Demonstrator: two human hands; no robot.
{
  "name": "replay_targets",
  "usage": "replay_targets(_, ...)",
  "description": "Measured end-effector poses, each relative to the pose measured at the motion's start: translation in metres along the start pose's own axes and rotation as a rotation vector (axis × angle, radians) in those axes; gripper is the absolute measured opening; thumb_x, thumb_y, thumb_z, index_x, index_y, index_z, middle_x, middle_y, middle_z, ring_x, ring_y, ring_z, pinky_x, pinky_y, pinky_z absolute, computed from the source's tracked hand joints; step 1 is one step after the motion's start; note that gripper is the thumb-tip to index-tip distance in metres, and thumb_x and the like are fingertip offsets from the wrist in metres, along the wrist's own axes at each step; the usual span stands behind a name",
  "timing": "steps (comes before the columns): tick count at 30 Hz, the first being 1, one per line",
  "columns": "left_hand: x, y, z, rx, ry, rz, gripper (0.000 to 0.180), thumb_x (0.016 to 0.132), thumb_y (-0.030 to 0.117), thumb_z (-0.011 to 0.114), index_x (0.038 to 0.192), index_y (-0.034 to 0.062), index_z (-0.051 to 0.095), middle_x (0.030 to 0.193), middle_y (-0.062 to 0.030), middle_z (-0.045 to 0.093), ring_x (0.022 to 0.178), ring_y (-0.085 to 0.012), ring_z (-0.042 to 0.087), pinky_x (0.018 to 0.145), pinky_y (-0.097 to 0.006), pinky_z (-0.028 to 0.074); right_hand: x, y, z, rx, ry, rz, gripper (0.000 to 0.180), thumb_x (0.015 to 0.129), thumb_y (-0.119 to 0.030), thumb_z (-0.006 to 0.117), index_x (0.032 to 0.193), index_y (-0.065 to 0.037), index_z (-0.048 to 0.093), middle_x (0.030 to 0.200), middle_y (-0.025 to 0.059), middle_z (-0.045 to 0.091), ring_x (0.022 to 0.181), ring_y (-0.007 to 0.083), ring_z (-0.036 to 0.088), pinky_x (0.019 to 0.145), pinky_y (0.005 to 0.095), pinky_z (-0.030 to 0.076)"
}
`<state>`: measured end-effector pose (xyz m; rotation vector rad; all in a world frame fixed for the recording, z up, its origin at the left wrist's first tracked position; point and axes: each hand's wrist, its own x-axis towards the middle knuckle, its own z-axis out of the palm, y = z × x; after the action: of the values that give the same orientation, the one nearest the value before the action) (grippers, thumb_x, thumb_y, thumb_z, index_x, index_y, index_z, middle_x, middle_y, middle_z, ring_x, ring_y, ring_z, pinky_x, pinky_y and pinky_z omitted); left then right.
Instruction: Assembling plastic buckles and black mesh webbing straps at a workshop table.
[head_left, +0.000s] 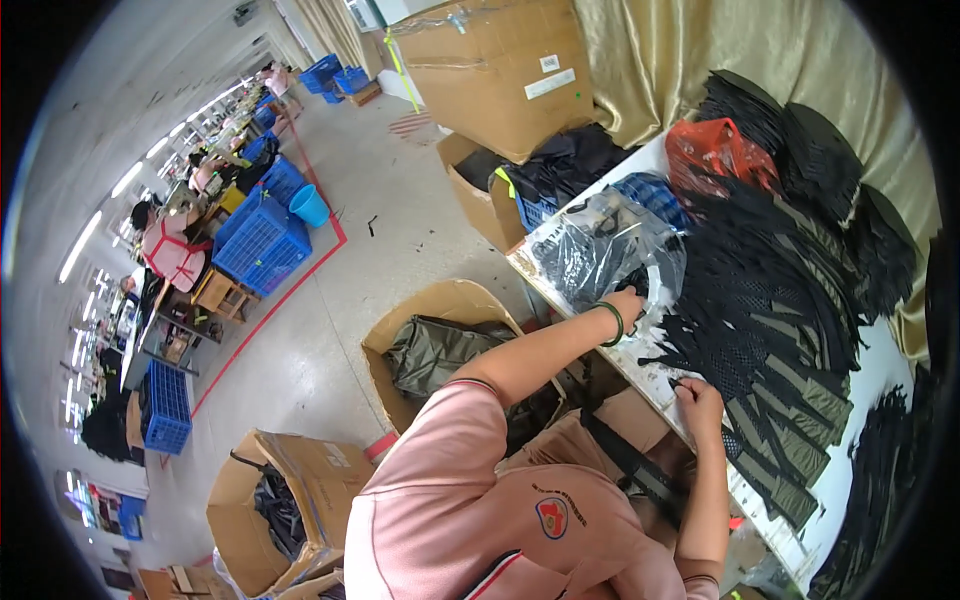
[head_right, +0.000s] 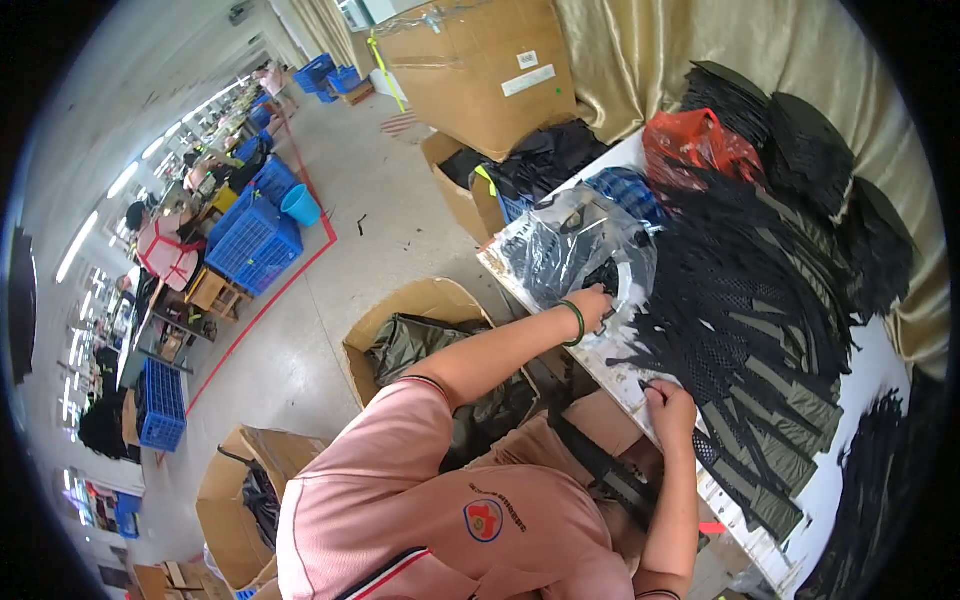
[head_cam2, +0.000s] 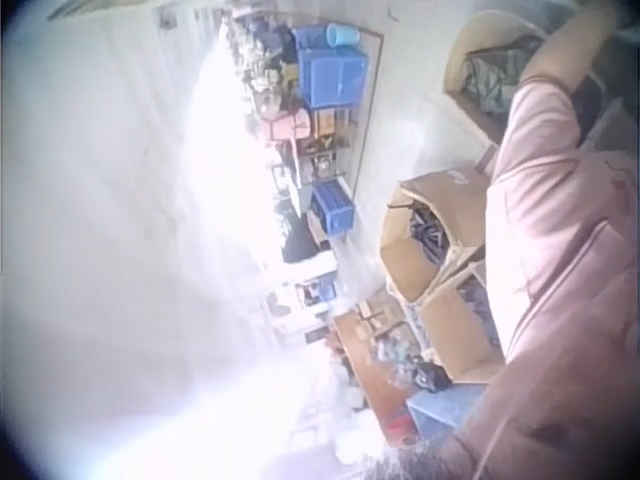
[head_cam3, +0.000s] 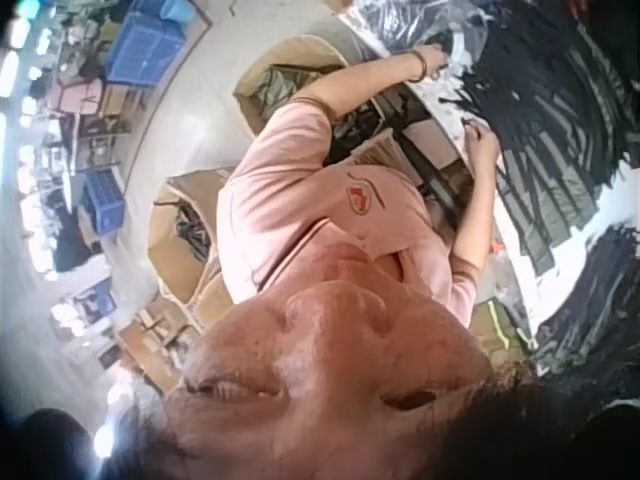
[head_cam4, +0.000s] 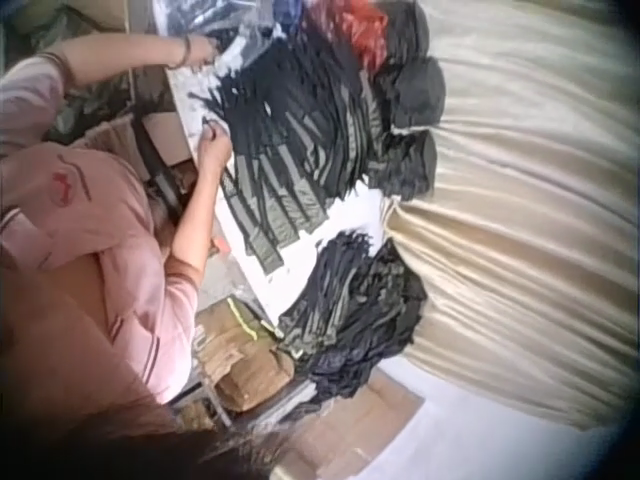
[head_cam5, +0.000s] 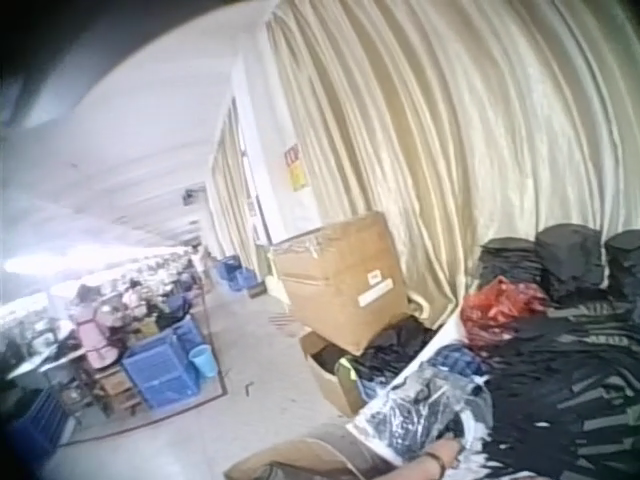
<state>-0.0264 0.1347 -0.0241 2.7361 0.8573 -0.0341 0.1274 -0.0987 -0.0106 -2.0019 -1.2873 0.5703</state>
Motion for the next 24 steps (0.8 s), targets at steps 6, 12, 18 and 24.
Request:
replay_targets(6, -0.019, -0.003, -0.021, -0.091, 0.144, -0.043, 0.023, 0.072, 0.013, 0.07, 0.088, 0.0056, 0.055, 0.09, -0.0146, 0.059, 0.085, -0.0327, 0.061, 0.072, -0.041, 0.049, 0.006, -0.015, -0.004, 0.071, -0.055, 0.021, 0.014, 0.079, -0.014, 0.064, 0.085, -0.002, 0.065, 0.07, 0.0128, 0.064, 0.063, 0.0209, 0.061, 0.062, 0.0318, 0.047)
replay_targets(12, -0.014, 0.016, -0.023, -0.476, 0.436, 0.169, 0.02, 0.076, 0.016, 0.068, 0.09, 0.0079, 0.057, 0.083, -0.0113, 0.059, 0.08, -0.0288, 0.06, 0.068, -0.037, 0.048, 0.01, 0.015, -0.003, 0.191, -0.036, 0.029, 0.014, 0.08, -0.013, 0.062, 0.081, 0.0, 0.063, 0.06, 0.0037, 0.055, 0.057, 0.0111, 0.049, 0.056, 0.0283, 0.042)
replay_targets(18, -0.059, 0.067, -0.035, -1.642, -0.105, -0.038, 0.017, 0.087, 0.012, 0.061, 0.1, 0.002, 0.059, 0.079, -0.0035, 0.059, 0.065, -0.0101, 0.06, 0.056, -0.022, 0.049, 0.013, -0.019, -0.018, 0.712, -0.146, 0.14, 0.013, 0.086, -0.012, 0.063, 0.094, -0.002, 0.065, 0.071, -0.0025, 0.059, 0.063, 0.0052, 0.05, 0.057, 0.021, 0.041)
replay_targets(24, -0.062, 0.088, -0.004, -1.909, -0.186, -0.121, 0.018, 0.086, 0.008, 0.061, 0.104, 0.0051, 0.058, 0.078, -0.0011, 0.06, 0.058, -0.0086, 0.055, 0.051, -0.019, 0.042, -0.003, -0.018, -0.029, 0.917, -0.174, 0.152, 0.011, 0.087, -0.011, 0.062, 0.092, -0.002, 0.064, 0.076, -0.0021, 0.06, 0.066, 0.0052, 0.05, 0.061, 0.0195, 0.042)
